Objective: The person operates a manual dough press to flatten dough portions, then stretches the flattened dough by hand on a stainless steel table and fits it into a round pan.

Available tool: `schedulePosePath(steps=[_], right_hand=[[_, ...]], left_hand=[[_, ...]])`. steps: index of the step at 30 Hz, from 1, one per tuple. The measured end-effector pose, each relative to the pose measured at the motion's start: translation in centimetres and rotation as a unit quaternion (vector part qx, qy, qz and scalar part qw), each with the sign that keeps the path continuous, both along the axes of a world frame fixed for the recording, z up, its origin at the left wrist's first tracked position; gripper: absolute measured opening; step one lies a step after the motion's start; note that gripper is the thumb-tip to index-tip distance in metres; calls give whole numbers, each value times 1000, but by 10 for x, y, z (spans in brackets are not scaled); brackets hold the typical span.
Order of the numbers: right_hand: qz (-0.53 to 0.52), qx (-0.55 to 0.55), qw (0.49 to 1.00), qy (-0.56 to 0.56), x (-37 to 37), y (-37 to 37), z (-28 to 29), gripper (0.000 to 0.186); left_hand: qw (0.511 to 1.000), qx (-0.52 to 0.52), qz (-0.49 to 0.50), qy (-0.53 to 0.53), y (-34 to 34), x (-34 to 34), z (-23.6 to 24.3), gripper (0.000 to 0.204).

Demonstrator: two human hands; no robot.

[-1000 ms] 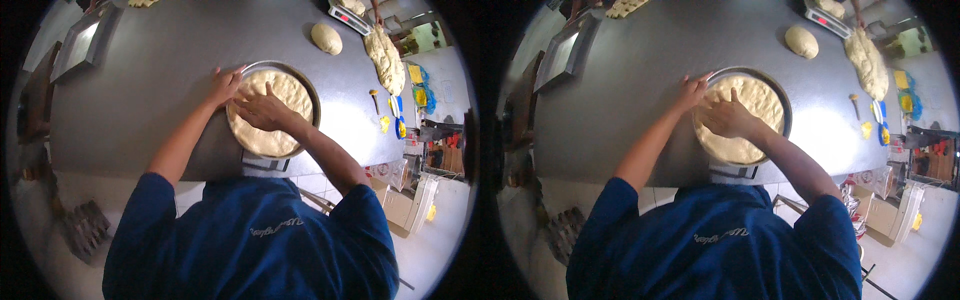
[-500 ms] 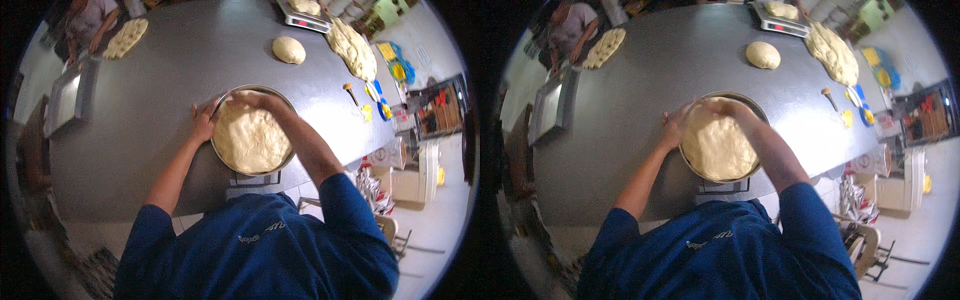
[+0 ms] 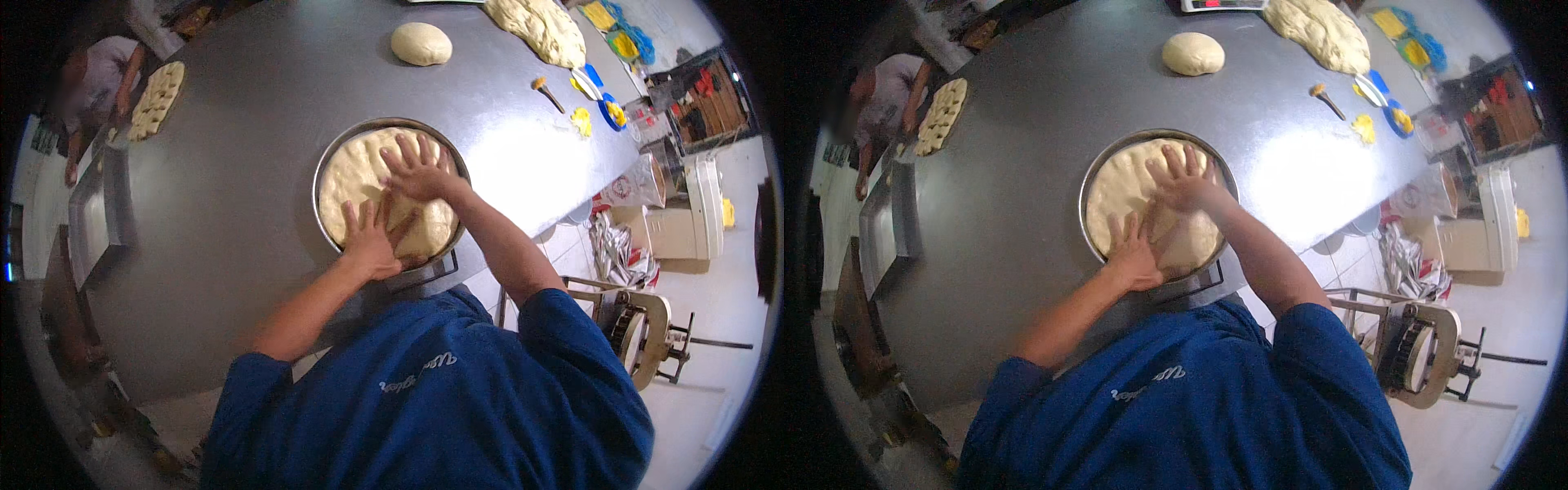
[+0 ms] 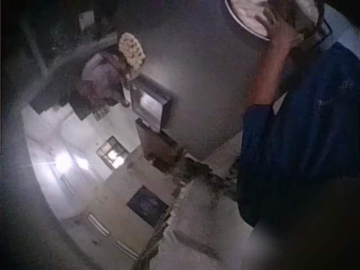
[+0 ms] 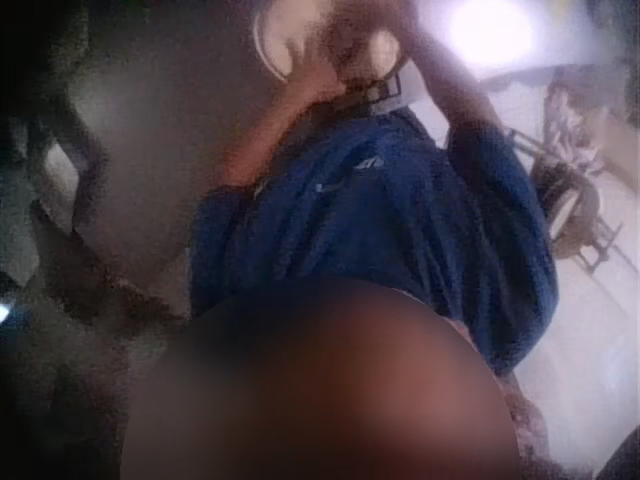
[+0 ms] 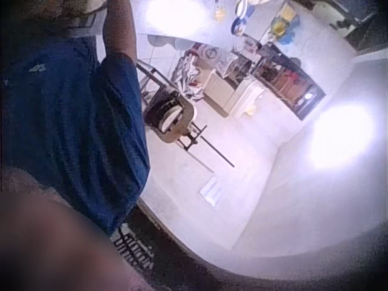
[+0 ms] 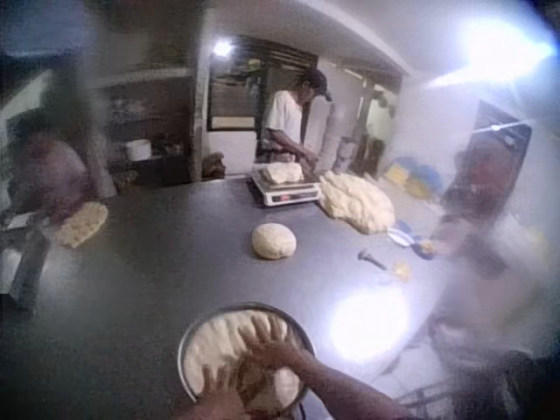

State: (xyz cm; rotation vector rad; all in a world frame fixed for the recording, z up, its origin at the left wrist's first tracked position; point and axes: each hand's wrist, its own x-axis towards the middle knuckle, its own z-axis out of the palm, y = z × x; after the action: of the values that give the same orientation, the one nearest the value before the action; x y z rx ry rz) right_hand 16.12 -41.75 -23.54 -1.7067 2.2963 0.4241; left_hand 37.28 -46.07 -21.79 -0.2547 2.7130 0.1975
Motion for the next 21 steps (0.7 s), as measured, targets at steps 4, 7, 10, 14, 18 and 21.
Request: schedulePosePath(steps=[4, 7, 10, 14, 18, 21], right_hand=[[-169, -42, 779, -602, -77, -30, 27, 85], [-129, -61, 943, -300, -4, -5, 37, 81], [46, 39, 996, -59, 18, 19, 13, 85], [168, 70, 982, -54, -16, -42, 43, 77], [-72, 17, 989, -125, 45, -49, 57, 87], [-61, 55, 981, -178, 29, -84, 98, 81]], left_hand=[[991, 70, 58, 98, 14, -8, -3, 105], [997, 72, -2, 33, 31, 6, 11, 108], [997, 67, -8, -25, 45, -3, 16, 110], [996, 69, -4, -48, 41, -13, 23, 114], [996, 85, 4, -8, 42, -9, 16, 113], [991, 111, 10, 74, 39, -3, 11, 112]])
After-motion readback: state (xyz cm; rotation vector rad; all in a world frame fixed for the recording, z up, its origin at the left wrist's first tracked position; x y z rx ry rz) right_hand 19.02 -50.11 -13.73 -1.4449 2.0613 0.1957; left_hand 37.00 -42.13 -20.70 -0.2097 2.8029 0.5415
